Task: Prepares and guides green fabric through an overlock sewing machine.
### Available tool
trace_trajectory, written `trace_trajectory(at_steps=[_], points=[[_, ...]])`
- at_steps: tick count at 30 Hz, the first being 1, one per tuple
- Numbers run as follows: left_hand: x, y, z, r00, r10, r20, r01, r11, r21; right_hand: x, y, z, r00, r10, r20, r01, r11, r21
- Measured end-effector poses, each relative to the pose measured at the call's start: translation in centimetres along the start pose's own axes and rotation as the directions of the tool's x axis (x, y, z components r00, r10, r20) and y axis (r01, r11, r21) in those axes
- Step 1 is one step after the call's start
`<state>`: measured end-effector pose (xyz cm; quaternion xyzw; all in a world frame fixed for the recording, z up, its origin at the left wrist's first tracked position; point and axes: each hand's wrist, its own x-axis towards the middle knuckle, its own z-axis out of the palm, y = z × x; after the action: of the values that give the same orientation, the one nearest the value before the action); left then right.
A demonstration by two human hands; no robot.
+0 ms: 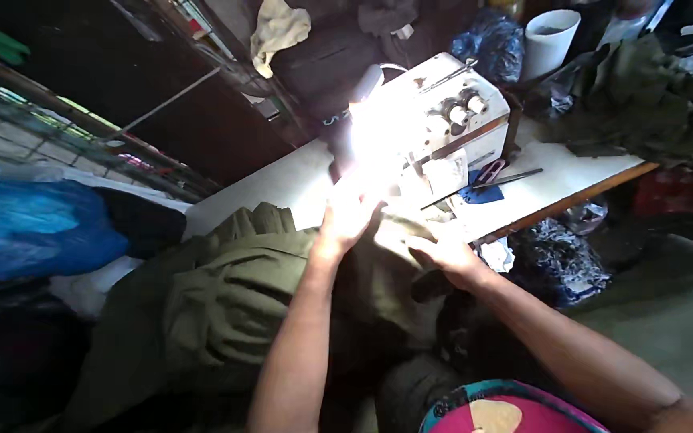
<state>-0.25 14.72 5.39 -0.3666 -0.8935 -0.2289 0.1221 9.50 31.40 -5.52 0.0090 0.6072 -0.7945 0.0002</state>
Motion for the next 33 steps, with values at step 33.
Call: trace_trajectory(at_steps=[33], points=[[1.4,-1.9,5.3,0.980,-0.181,-0.081,0.185,0.982,0.045,-1.6,2.4,-2.8,0.980,0.045,-0.195,-0.040,0.999,0.030]])
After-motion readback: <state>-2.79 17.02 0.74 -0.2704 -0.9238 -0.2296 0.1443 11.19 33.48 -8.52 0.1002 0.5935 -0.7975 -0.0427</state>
